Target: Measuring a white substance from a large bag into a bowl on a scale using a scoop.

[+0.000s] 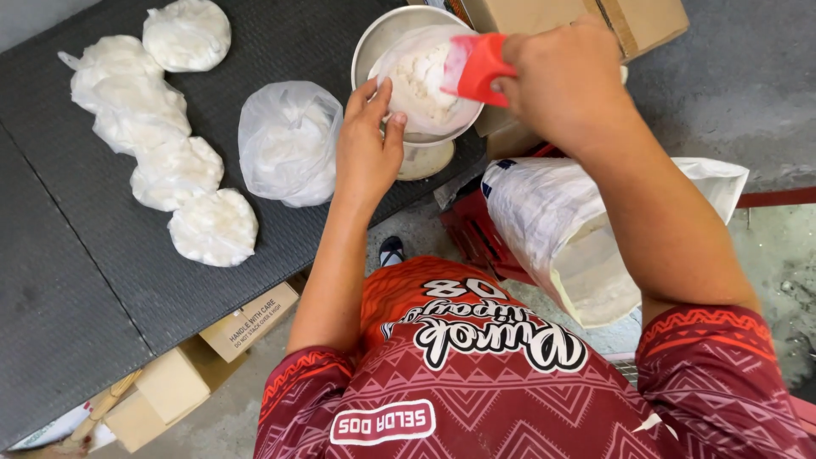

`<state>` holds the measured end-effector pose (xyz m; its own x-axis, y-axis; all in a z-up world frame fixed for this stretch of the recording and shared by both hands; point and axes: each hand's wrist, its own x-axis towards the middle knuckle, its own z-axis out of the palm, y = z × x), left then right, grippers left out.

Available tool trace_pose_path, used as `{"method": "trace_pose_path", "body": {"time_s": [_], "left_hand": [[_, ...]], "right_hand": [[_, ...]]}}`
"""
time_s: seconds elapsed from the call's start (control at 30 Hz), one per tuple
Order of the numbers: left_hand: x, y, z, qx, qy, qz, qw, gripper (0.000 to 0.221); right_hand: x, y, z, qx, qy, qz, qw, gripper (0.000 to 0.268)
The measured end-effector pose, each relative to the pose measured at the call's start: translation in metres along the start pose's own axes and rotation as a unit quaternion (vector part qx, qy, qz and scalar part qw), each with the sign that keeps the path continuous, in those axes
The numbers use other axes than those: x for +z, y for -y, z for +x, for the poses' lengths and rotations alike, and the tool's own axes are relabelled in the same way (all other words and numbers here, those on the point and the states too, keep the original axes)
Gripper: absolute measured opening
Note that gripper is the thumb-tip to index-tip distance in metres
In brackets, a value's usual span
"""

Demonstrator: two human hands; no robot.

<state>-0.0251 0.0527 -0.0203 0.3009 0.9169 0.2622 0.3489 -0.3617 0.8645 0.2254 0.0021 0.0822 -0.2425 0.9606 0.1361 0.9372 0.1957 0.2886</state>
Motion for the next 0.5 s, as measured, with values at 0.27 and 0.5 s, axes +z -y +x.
{"method": "trace_pose_path", "body": {"time_s": [0.27, 0.5], "left_hand": [[0.006, -0.026, -0.028, 0.117, -0.07, 0.011, 0.991, 0.044], [0.051, -0.066, -0.062, 0.134, -0.044, -0.068, 0.988, 0.041]], "right_hand": [[0.005, -0.001, -0.076, 0.115, -0.192, 0.273, 0.936, 0.021], [0.056, -0.003, -0.155, 0.286, -0.25, 0.562, 0.735, 0.015]]}}
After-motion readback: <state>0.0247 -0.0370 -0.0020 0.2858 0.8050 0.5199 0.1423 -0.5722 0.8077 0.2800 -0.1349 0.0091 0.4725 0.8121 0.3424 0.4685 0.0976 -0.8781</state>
